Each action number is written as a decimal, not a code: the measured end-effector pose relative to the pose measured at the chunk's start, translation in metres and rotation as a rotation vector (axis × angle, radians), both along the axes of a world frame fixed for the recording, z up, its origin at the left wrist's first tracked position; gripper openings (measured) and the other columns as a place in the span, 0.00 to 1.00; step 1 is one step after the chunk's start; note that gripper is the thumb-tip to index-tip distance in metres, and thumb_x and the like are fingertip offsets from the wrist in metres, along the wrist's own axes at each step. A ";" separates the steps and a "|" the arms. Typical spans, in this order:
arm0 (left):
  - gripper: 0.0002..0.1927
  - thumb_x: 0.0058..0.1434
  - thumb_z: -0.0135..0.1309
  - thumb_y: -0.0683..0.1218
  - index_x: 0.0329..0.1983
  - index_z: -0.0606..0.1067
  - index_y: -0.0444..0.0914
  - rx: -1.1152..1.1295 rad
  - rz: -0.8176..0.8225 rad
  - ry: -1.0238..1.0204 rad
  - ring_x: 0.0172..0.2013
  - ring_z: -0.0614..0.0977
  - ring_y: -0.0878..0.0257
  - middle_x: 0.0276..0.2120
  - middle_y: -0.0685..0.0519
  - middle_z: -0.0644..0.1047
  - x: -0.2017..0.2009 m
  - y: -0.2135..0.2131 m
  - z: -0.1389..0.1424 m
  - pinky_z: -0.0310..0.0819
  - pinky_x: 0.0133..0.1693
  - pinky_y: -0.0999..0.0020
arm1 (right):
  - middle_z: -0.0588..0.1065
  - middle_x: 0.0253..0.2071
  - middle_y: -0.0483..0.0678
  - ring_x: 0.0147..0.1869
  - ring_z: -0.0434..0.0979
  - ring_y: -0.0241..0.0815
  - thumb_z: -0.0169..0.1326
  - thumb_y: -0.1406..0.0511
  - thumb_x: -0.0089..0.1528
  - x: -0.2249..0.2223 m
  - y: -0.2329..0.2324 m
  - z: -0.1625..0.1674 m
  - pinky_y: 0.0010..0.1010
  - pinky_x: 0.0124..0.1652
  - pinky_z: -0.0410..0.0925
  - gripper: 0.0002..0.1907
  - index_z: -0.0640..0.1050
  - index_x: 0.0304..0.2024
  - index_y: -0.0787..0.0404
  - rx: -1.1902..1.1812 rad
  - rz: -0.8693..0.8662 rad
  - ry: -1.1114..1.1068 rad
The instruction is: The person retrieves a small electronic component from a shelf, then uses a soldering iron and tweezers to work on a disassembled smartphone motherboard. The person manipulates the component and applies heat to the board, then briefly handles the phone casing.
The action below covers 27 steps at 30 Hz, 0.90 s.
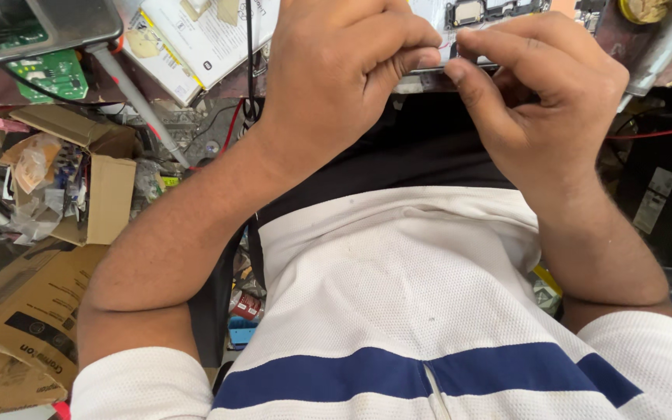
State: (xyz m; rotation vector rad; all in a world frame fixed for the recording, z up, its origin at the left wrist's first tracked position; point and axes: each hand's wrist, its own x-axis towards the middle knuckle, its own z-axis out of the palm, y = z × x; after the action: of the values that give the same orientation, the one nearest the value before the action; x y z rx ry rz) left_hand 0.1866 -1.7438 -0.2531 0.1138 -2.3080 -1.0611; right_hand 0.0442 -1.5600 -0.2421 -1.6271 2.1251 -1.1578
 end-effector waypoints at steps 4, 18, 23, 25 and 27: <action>0.04 0.68 0.63 0.43 0.41 0.80 0.38 0.033 -0.004 0.002 0.33 0.77 0.59 0.31 0.55 0.78 0.000 -0.001 -0.003 0.67 0.41 0.61 | 0.78 0.44 0.52 0.34 0.74 0.31 0.69 0.78 0.71 0.002 -0.004 -0.002 0.17 0.31 0.66 0.08 0.82 0.49 0.71 -0.009 -0.006 -0.005; 0.04 0.67 0.63 0.42 0.41 0.79 0.41 -0.023 -0.024 -0.044 0.38 0.75 0.58 0.33 0.56 0.75 0.001 0.002 0.001 0.63 0.45 0.59 | 0.78 0.40 0.50 0.32 0.75 0.30 0.68 0.77 0.69 0.004 -0.002 -0.004 0.17 0.30 0.66 0.05 0.82 0.43 0.70 0.002 -0.005 -0.026; 0.05 0.65 0.63 0.41 0.39 0.77 0.40 0.004 -0.040 -0.050 0.44 0.74 0.57 0.39 0.56 0.74 0.001 0.005 0.001 0.61 0.49 0.57 | 0.77 0.38 0.50 0.31 0.74 0.31 0.67 0.78 0.67 0.005 0.000 -0.006 0.17 0.29 0.65 0.05 0.81 0.40 0.69 0.034 -0.051 -0.050; 0.05 0.65 0.63 0.41 0.41 0.77 0.41 0.004 -0.035 -0.062 0.44 0.73 0.57 0.39 0.56 0.73 0.001 0.007 -0.002 0.60 0.48 0.56 | 0.77 0.38 0.49 0.31 0.75 0.30 0.67 0.77 0.67 0.005 0.001 -0.006 0.17 0.30 0.66 0.06 0.81 0.40 0.69 0.049 -0.066 -0.053; 0.06 0.63 0.64 0.42 0.40 0.78 0.40 0.013 -0.019 -0.068 0.45 0.72 0.55 0.40 0.54 0.73 0.001 0.009 -0.005 0.61 0.50 0.54 | 0.77 0.36 0.49 0.31 0.74 0.31 0.68 0.76 0.66 0.006 0.002 -0.003 0.19 0.30 0.66 0.06 0.81 0.40 0.68 0.055 -0.073 -0.019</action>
State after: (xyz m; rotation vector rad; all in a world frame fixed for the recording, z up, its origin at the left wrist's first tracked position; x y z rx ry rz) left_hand 0.1877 -1.7348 -0.2583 0.1354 -2.3672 -1.0968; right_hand 0.0498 -1.5575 -0.2456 -1.5216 2.2010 -1.1201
